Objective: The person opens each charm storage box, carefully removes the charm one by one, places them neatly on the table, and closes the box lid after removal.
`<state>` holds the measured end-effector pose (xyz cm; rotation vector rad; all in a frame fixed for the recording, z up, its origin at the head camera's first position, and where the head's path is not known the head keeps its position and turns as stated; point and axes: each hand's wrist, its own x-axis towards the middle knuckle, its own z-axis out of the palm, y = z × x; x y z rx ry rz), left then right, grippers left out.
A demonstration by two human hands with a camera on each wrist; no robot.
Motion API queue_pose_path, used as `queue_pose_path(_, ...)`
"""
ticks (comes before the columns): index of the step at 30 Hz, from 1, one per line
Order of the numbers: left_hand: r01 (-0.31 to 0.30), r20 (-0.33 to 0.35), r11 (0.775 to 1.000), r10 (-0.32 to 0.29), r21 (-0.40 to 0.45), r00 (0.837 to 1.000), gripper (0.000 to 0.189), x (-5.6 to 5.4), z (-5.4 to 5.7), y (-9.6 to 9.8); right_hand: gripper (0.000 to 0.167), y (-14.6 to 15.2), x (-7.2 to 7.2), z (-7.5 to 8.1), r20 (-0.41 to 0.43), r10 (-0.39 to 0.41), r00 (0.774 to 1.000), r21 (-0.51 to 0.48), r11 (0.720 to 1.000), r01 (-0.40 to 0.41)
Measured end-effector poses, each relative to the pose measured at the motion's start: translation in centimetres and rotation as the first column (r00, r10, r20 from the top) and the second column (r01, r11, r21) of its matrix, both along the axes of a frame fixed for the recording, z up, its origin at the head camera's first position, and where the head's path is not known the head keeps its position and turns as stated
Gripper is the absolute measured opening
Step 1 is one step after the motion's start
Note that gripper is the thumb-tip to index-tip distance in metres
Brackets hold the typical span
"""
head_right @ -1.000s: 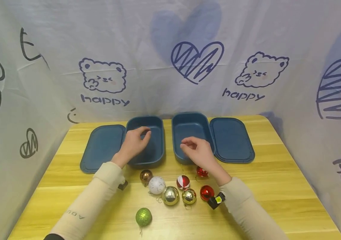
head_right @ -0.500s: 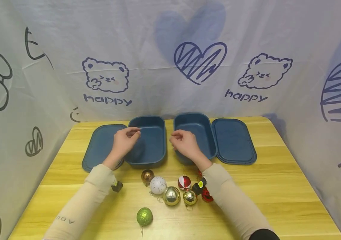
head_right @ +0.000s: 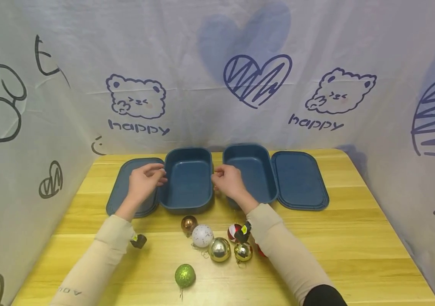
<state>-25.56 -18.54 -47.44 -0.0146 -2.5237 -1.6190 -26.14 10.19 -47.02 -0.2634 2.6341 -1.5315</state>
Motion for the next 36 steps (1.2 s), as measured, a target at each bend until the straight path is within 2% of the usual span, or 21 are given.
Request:
queue_pose_path(5, -0.05, 0.035, 0.998, 0.049, 0.03, 0.998, 0.034, 0.4, -0.2, -1.7, 0.039, -0.6, 0.1, 0.3, -0.032, 0.018, 0.999, 0.099, 0.995, -0.015)
queue_pose_path(9, -0.084, 0.052, 0.996, 0.084, -0.009, 0.995, 0.036, 1.1, -0.7, -3.3, 0.035, -0.7, 0.1, 0.3, -0.048, 0.028, 0.998, 0.126, 0.992, -0.021)
queue_pose_path(17, -0.158, 0.078, 0.987, 0.16, -0.033, 0.984, 0.039, 2.7, -2.0, -6.8, 0.035, -0.8, 0.3, 0.5, -0.046, 0.042, 0.998, 0.173, 0.984, -0.034)
queue_pose_path(20, -0.22, 0.078, 0.974, 0.224, -0.061, 0.971, 0.039, 3.2, -2.5, -7.9, 0.036, -0.8, 0.3, 0.2, -0.044, 0.039, 0.998, 0.174, 0.984, -0.031)
queue_pose_path(25, -0.313, 0.074, 0.939, 0.325, -0.138, 0.943, 0.035, 4.0, -3.2, -9.8, 0.037, -1.1, 0.2, 0.0, -0.035, 0.042, 0.999, 0.19, 0.981, -0.034)
queue_pose_path(32, -0.34, 0.046, 0.893, 0.369, -0.294, 0.928, 0.03, 4.3, -4.3, -11.9, 0.037, -1.3, 0.3, 0.3, -0.053, 0.032, 0.998, 0.277, 0.961, -0.016)
queue_pose_path(36, -0.36, 0.03, 0.863, 0.395, -0.354, 0.918, 0.029, 4.5, -4.8, -12.9, 0.037, -1.4, 0.4, 0.3, -0.04, 0.036, 0.999, 0.278, 0.96, -0.023)
